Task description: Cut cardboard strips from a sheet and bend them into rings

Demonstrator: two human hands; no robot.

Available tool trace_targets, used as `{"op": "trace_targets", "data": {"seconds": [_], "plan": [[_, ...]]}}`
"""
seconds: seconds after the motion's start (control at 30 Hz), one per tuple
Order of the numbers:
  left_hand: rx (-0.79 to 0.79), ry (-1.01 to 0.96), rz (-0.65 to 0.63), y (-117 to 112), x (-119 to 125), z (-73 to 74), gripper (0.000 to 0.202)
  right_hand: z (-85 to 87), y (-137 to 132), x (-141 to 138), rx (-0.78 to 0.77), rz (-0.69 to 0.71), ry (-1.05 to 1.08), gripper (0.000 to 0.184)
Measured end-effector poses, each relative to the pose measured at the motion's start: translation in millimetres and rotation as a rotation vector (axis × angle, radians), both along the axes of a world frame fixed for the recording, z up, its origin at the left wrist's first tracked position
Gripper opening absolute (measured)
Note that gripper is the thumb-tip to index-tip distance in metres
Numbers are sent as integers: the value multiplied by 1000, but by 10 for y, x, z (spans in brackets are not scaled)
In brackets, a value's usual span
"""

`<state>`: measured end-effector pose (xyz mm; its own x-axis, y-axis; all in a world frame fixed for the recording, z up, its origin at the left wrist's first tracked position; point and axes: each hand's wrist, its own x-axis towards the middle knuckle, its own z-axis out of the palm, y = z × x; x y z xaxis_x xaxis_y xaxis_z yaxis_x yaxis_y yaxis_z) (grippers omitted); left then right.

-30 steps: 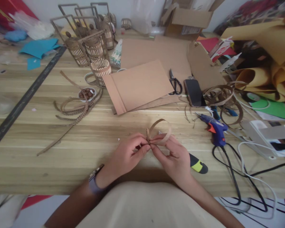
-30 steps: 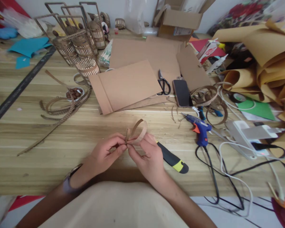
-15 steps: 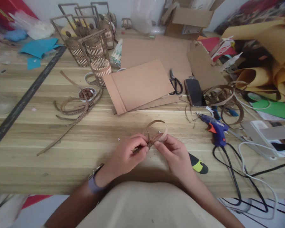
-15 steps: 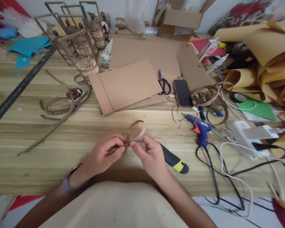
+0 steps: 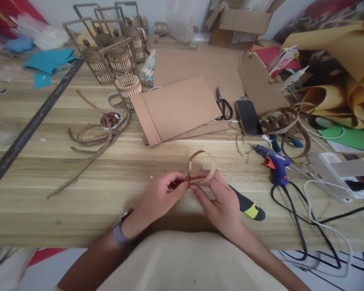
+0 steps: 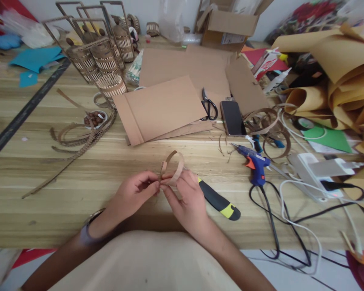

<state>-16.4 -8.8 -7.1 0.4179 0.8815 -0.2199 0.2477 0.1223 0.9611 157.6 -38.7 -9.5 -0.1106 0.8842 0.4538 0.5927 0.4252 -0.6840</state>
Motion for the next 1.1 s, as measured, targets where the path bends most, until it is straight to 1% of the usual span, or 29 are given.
{"op": "trace_targets", "data": {"seconds": [0.07, 0.13, 0.23, 0.33, 0.4, 0.53, 0.6, 0.67, 0.77, 0.83, 0.93, 1.03, 1.1], "plan": [[-19, -15, 21, -8, 21, -7, 19, -11, 0, -3, 60, -3, -52, 11], [-2, -16, 47, -16, 35, -12, 16, -22, 0, -13, 103, -5, -78, 12], [86, 25, 85, -28, 46, -8, 13, -37, -3, -30, 146, 0, -106, 13], [148, 47, 91, -36, 48, 7, 13, -50, -13, -41, 172, 4, -88, 13], [154, 29, 85, -39, 46, 18, 13, -57, -24, -47, 122, -16, -18, 12], [130, -24, 69, -40, 33, 19, 13, -62, -41, -70, -113, -83, 216, 7], [112, -44, 64, -37, 29, 9, 14, -60, -35, -79, -207, -65, 336, 7], [101, -44, 71, -31, 30, -1, 14, -58, -22, -79, -240, -27, 387, 7], [133, -16, 79, -19, 27, -3, 14, -63, 0, -68, -180, 9, 316, 5], [192, 13, 55, -11, 17, 3, 14, -75, 10, -63, -134, -4, 267, 6], [259, 56, 27, 0, -1, 8, 15, -91, 22, -67, -99, -35, 248, 11], [268, 86, 51, 10, -3, 12, 17, -95, 41, -77, -21, -38, 206, 12], [234, 91, 64, 12, 7, 22, 19, -99, 55, -79, 43, -37, 149, 13]]}}
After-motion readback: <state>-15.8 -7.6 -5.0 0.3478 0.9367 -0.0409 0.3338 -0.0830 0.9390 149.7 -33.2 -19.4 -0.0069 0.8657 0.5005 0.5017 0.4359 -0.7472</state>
